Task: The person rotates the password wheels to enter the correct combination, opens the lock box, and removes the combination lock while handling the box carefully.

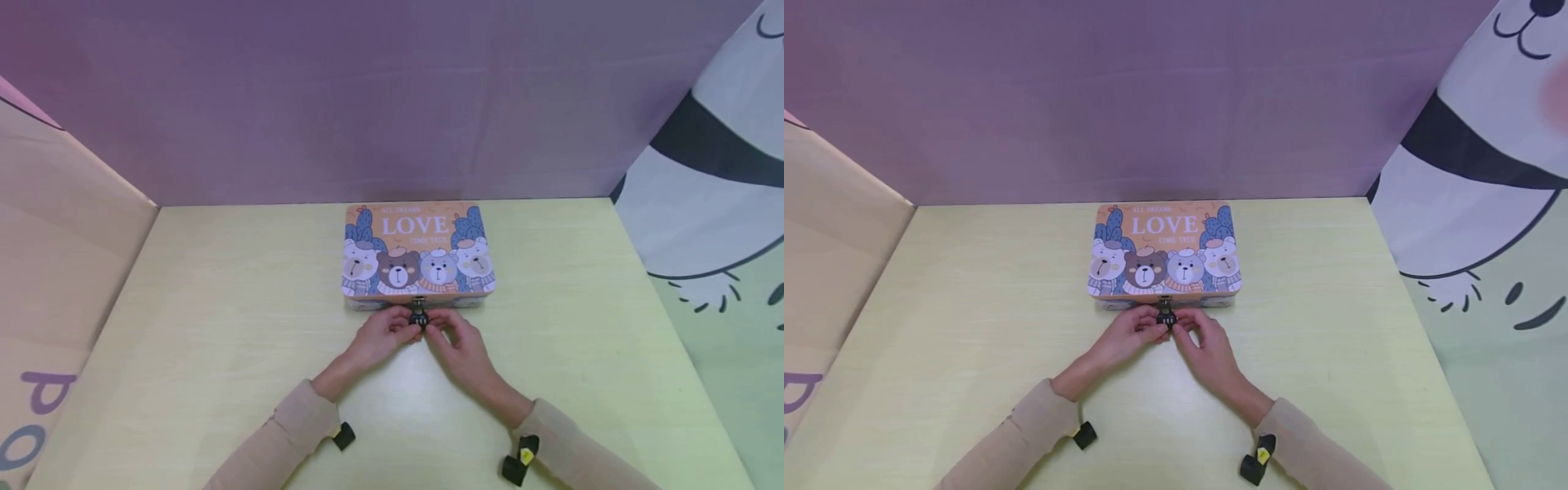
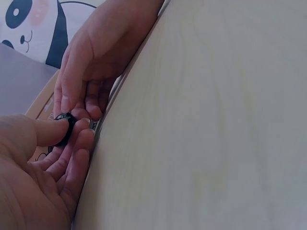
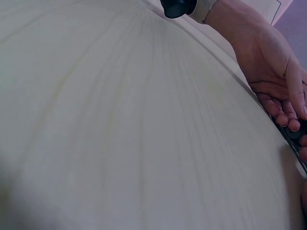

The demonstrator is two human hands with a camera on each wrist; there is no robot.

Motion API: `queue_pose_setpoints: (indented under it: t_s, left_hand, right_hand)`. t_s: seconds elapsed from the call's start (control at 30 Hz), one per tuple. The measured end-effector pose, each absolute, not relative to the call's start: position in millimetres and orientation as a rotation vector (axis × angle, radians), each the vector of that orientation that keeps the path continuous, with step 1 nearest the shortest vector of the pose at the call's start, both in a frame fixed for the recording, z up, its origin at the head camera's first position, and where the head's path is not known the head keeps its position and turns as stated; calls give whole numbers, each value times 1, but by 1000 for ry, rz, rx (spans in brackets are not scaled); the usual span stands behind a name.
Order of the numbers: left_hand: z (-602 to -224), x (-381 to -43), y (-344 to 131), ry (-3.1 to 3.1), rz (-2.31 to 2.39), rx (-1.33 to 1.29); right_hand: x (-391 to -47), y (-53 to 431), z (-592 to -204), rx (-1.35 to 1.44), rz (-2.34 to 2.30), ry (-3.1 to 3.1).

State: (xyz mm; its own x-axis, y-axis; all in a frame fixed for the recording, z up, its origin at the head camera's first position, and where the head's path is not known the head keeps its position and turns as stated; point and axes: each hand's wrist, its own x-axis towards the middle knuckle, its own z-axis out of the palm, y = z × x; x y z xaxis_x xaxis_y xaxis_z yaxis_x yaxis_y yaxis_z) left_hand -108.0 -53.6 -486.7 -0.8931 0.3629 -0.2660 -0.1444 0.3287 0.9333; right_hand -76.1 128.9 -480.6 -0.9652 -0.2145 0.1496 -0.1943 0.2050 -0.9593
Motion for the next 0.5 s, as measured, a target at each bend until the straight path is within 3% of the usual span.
queue_pose_setpoints:
  t_s: [0.5]
  left_hand:
    - [-483,-107,-54,2188,1560,191]
  right_hand:
    - [-77,129,-481,-434,-1925,2429]
